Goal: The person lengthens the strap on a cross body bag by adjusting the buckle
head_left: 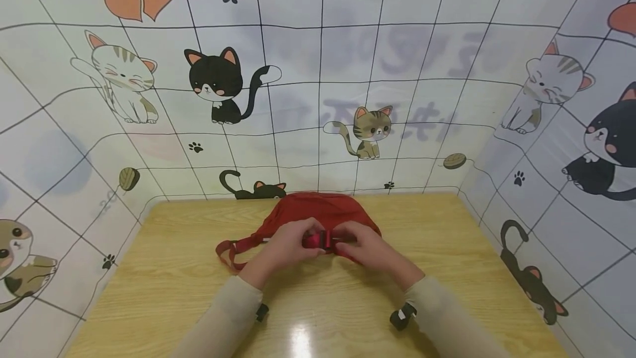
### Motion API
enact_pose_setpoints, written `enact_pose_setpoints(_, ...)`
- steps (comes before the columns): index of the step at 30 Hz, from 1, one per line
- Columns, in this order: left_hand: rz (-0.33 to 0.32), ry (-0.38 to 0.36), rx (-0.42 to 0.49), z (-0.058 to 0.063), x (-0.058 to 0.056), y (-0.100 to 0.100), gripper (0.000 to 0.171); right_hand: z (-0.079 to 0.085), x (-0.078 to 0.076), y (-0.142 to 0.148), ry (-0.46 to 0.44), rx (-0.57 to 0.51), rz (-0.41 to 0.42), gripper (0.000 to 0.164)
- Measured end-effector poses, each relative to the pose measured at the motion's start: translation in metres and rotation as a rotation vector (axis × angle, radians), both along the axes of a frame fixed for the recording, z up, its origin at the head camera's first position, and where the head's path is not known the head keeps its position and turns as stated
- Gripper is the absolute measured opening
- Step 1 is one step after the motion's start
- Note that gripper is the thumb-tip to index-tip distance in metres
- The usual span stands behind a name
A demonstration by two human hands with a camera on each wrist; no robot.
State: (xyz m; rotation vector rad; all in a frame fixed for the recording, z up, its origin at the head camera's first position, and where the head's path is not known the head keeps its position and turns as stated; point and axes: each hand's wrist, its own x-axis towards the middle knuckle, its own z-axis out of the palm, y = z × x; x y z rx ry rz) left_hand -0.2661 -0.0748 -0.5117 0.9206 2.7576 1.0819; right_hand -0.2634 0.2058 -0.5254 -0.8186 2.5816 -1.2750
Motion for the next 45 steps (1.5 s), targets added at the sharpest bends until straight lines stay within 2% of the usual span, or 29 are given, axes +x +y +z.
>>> enact_pose_setpoints(3, -0.006, 0.007, 0.003, -0.001, 0.000, 0.001, 0.043, -0.004, -0.001, -0.007, -0.014, -0.039, -0.006, 0.027)
enact_pose_setpoints(8, -0.017, 0.008, 0.019, 0.000, 0.001, -0.001, 0.042, -0.004, -0.001, -0.012, 0.005, -0.057, -0.040, 0.021)
enact_pose_setpoints(11, -0.020, 0.006, 0.030, 0.000, 0.002, -0.003, 0.042, -0.002, -0.002, -0.013, -0.018, -0.069, -0.054, 0.021)
enact_pose_setpoints(15, -0.020, 0.007, 0.037, 0.001, 0.002, -0.004, 0.042, -0.002, -0.002, -0.015, -0.046, -0.075, -0.039, 0.020)
enact_pose_setpoints(19, -0.012, 0.011, 0.038, 0.000, 0.001, -0.004, 0.042, -0.001, -0.002, -0.016, -0.033, -0.066, -0.021, 0.018)
enact_pose_setpoints(26, -0.003, 0.014, 0.035, -0.002, -0.001, -0.007, 0.043, 0.002, 0.001, -0.014, -0.034, -0.053, -0.037, 0.020)
enact_pose_setpoints(32, 0.007, 0.031, 0.010, 0.000, -0.001, -0.009, 0.043, 0.007, 0.001, -0.004, -0.010, -0.002, -0.002, 0.020)
enact_pose_setpoints(37, -0.010, 0.033, -0.004, 0.002, -0.001, -0.010, 0.041, 0.008, 0.000, 0.009, 0.009, 0.072, -0.016, 0.017)
enact_pose_setpoints(41, -0.028, 0.037, 0.001, 0.000, 0.000, -0.009, 0.040, 0.009, 0.002, 0.008, 0.007, 0.056, 0.027, 0.016)
enact_pose_setpoints(45, -0.034, 0.020, 0.017, -0.001, 0.001, -0.007, 0.040, 0.010, 0.006, -0.001, -0.028, -0.006, 0.073, 0.031)
